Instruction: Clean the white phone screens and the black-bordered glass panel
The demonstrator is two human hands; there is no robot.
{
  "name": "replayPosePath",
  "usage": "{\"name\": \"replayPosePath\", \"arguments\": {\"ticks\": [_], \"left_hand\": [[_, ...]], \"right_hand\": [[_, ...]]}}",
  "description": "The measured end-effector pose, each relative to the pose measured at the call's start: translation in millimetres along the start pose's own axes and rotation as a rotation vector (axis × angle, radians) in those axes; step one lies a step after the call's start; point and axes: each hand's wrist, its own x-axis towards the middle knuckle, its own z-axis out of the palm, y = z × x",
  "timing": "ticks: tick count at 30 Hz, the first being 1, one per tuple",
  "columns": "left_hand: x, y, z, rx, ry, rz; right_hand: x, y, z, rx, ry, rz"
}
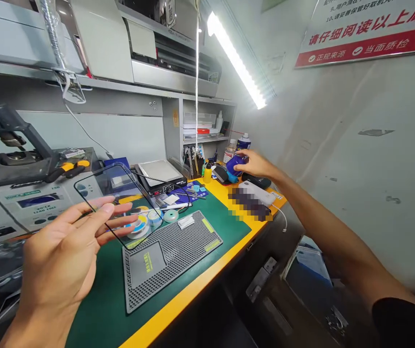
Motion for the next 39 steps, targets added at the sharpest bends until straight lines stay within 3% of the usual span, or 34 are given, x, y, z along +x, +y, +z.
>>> {"name": "replayPosePath", "arguments": {"ticks": [3, 8, 17, 22, 26, 34, 39], "left_hand": [[1.7, 1.6, -0.8, -0.023, 0.044, 0.021], [2.3, 1.9, -0.8, -0.009, 0.069, 0.003], [-0.6, 2.7, -1.8, 0.004, 0.081, -0.003], [-2.6, 1.4, 0.1, 0.009, 0.061, -0.014], [-4.4, 0.9, 1.5, 0.017, 0.064, -0.013], [-4.6, 1.9, 5.2, -0.006, 0.061, -0.014], [-5.2, 1.9, 4.9, -0.010, 0.046, -0.008]], "right_hand": [[2.7, -25.0, 4.2, 0.063, 0.042, -0.055], [9.3, -48.5, 23.3, 0.117, 0.143, -0.028], [19.1, -49.6, 65.0, 0.125, 0.015, 0.012], [12.4, -68.3, 107.1, 0.033, -0.020, -0.044], [9.9, -76.9, 136.0, -0.030, -0.124, -0.105], [14.9, -62.1, 127.3, -0.021, -0.197, -0.123], [13.3, -59.1, 133.2, 0.036, -0.179, -0.084]]}}
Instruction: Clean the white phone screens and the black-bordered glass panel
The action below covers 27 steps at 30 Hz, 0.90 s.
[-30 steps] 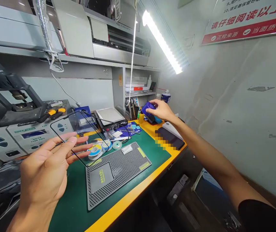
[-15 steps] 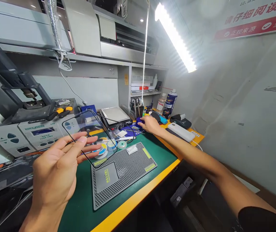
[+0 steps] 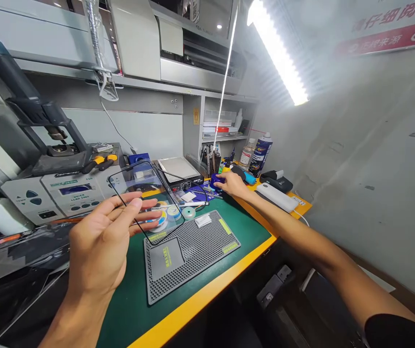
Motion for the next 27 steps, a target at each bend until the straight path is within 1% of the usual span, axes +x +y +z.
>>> {"name": "replayPosePath", "arguments": {"ticks": [4, 7, 12, 15, 18, 21, 27], "left_hand": [[0.8, -2.0, -0.2, 0.003, -0.011, -0.003], [1.3, -2.4, -0.5, 0.003, -0.013, -0.004], [-1.1, 0.6, -0.9, 0.002, -0.010, 0.004], [-2.7, 2.1, -0.4, -0.004, -0.014, 0.007], [-2.9, 1.9, -0.1, -0.001, -0.010, 0.014], [-2.4, 1.1, 0.2, -0.004, -0.010, 0.014], [-2.0, 1.2, 1.4, -0.009, -0.003, 0.010]], "right_hand": [[-0.3, -0.4, 5.3, 0.071, 0.038, 0.055], [-0.5, -0.8, 3.7, 0.151, 0.078, 0.103], [1.0, 5.3, -13.8, 0.356, 0.170, 0.234], [-0.1, 10.8, -26.6, 0.486, 0.141, 0.314], [-2.8, 14.1, -31.7, 0.568, 0.115, 0.373], [-5.0, 14.1, -25.9, 0.590, 0.145, 0.402], [-2.5, 6.7, -6.5, 0.522, 0.326, 0.365]]}}
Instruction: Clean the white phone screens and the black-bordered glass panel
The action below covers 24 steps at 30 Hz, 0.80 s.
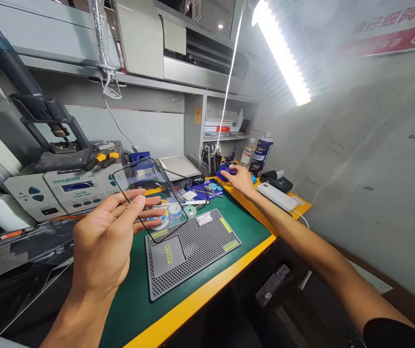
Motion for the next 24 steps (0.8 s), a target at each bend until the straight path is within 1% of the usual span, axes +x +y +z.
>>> {"name": "replayPosePath", "arguments": {"ticks": [2, 4, 10, 15, 19, 24], "left_hand": [[0.0, 0.4, -0.1, 0.000, 0.004, -0.001], [-0.4, 1.3, -0.1, -0.002, 0.002, 0.000], [-3.9, 6.0, 1.4, -0.006, -0.009, -0.019], [-4.4, 2.9, 0.7, -0.013, -0.014, -0.020], [-3.7, -0.3, -0.3, 0.004, -0.021, -0.018], [-3.9, 1.7, -0.3, 0.010, -0.023, -0.028]], "right_hand": [[1.3, -0.7, 2.9, 0.007, 0.013, 0.011], [2.9, -1.2, 2.8, 0.030, -0.003, 0.051], [-2.8, -2.0, -9.3, 0.124, -0.101, 0.205], [-9.4, -2.7, -18.3, 0.223, -0.200, 0.294], [-2.1, -1.2, -15.8, 0.250, -0.246, 0.350], [6.2, 2.4, -5.9, 0.199, -0.224, 0.332]]}}
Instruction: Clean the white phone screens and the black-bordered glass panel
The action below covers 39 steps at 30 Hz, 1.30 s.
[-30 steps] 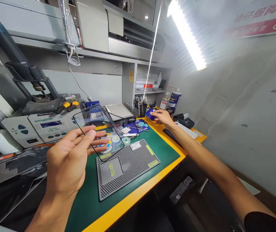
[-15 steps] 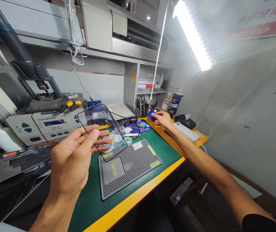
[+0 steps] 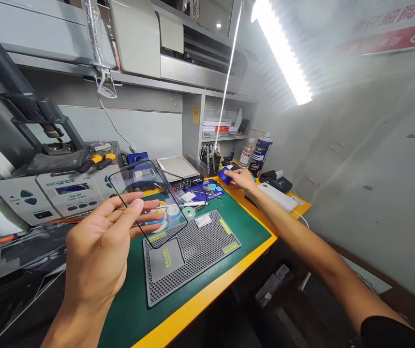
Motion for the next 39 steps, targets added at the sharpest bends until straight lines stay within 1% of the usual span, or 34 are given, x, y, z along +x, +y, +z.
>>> {"name": "replayPosePath", "arguments": {"ticks": [7, 11, 15, 18, 22, 24, 26, 28, 30, 32, 36, 39], "left_hand": [[-1.5, 1.4, 0.2, 0.009, 0.002, 0.004], [-1.4, 0.7, -0.4, 0.004, 0.009, 0.005], [-1.3, 0.2, -1.1, 0.002, 0.009, 0.005], [-1.2, 0.1, -1.0, 0.010, 0.003, 0.004], [-1.4, -0.6, -0.3, 0.012, 0.005, -0.004], [-1.4, -1.4, 0.2, 0.012, 0.006, -0.007], [-1.2, -2.1, 0.6, 0.023, 0.008, -0.016], [-0.7, -2.8, 0.5, 0.038, 0.017, -0.029], [0.0, -4.2, -0.3, 0.054, 0.030, -0.040], [1.1, -6.8, -1.6, 0.063, 0.035, -0.038], [4.7, -13.8, -5.0, 0.131, 0.047, -0.009], [7.5, -18.6, -9.9, 0.192, 0.074, 0.020]], "right_hand": [[4.6, 2.9, 10.9, -0.065, 0.005, -0.027], [3.2, 4.1, 9.6, -0.119, 0.014, -0.036], [-1.3, 6.2, 0.0, -0.188, 0.032, -0.067], [-5.7, 7.8, -9.5, -0.292, 0.058, -0.102], [-17.1, 11.4, -22.8, -0.478, 0.093, -0.224], [-25.3, 14.6, -29.9, -0.549, 0.057, -0.288], [-31.4, 17.5, -37.0, -0.595, -0.004, -0.335], [-31.1, 17.6, -42.5, -0.621, -0.048, -0.371], [-21.3, 13.4, -44.3, -0.636, -0.044, -0.395], [-2.7, 5.7, -40.7, -0.650, -0.013, -0.403], [41.0, -7.4, -21.8, -0.680, -0.051, -0.383], [60.0, -7.4, -10.1, -0.683, -0.065, -0.366]]}}
